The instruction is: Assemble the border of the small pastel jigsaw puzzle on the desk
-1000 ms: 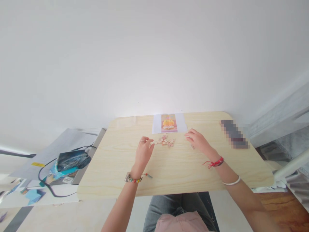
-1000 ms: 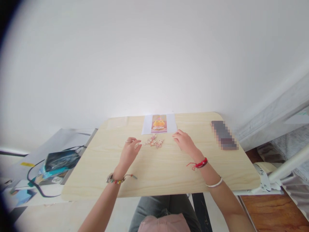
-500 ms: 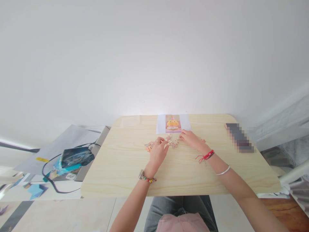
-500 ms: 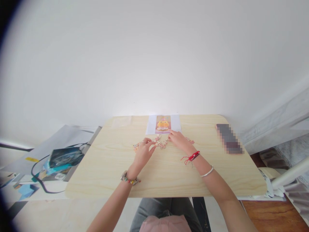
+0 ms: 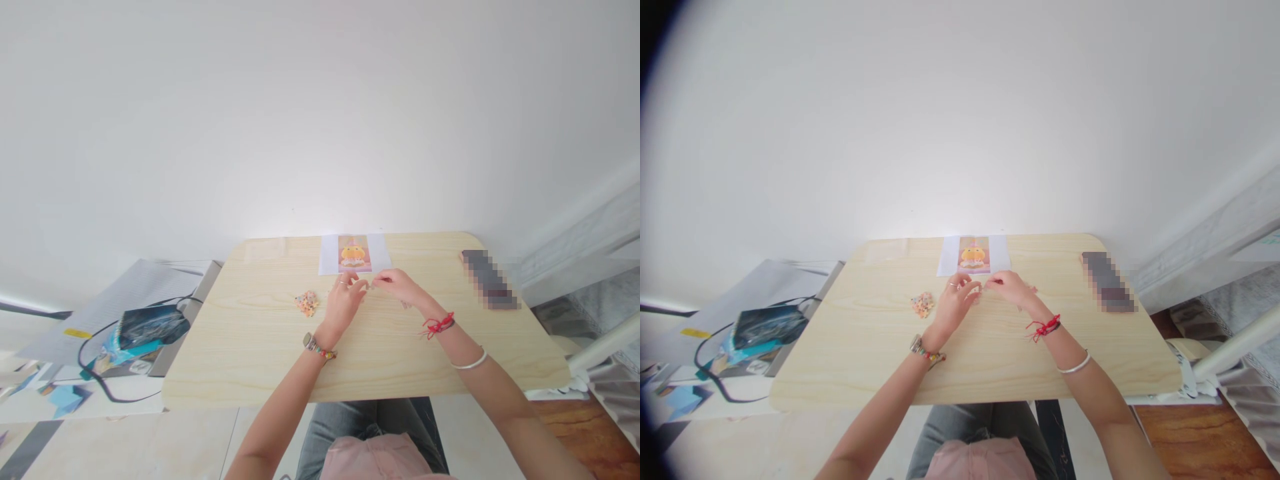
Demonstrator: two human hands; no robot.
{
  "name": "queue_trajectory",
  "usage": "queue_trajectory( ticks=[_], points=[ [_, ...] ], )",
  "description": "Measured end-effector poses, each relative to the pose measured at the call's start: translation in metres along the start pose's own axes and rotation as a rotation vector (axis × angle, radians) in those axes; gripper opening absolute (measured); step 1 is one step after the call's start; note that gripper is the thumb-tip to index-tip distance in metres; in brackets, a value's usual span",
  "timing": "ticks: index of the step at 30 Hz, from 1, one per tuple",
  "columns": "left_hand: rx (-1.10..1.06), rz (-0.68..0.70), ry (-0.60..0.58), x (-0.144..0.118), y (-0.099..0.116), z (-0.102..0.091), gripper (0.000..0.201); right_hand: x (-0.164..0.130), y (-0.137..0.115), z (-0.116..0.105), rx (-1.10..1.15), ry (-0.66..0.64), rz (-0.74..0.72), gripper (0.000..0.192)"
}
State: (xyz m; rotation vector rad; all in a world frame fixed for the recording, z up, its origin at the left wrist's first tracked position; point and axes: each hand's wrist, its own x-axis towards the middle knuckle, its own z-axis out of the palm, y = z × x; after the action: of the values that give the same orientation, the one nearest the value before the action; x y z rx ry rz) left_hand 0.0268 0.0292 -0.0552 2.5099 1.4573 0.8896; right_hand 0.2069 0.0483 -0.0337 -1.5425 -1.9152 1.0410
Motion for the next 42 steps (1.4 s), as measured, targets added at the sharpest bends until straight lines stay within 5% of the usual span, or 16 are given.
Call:
queue_trajectory(
  ticks=[5, 12, 17, 25, 29, 35, 42],
  points=[
    [-0.023, 0.056, 0.036, -0.004, 0.001, -0.003, 0.014, -0.008, -0.007, 0.003, 0.045, -0.022, 0.055, 0.025],
    [-0.03, 0.028, 0.075, -0.006, 0.001, 0.0, 0.009, -0.022, -0.001, 0.01, -0.118, 0.219, -0.225, 0.012],
    [-0.031, 0.014, 0.071, -0.006, 0.003, 0.001, 0.009, -0.028, 0.003, 0.014, -0.341, 0.272, -0.372, 0.016],
    [-0.029, 0.066, -0.013, 0.004, 0.029, 0.023, 0.014, -0.051, 0.032, -0.001, -0.438, 0.312, -0.37, 0.017],
    [-0.021, 0.077, -0.027, 0.012, 0.043, 0.036, 0.032, -0.063, 0.061, -0.016, -0.433, 0.349, -0.268, 0.019],
    [0.033, -0.051, 0.054, -0.006, 0.004, 0.01, 0.035, -0.069, 0.077, -0.028, -0.485, 0.381, -0.171, 0.021],
    [0.132, -0.192, 0.191, -0.033, -0.032, -0.027, 0.021, -0.039, 0.028, 0.003, -0.482, 0.283, -0.272, 0.016]
  ],
)
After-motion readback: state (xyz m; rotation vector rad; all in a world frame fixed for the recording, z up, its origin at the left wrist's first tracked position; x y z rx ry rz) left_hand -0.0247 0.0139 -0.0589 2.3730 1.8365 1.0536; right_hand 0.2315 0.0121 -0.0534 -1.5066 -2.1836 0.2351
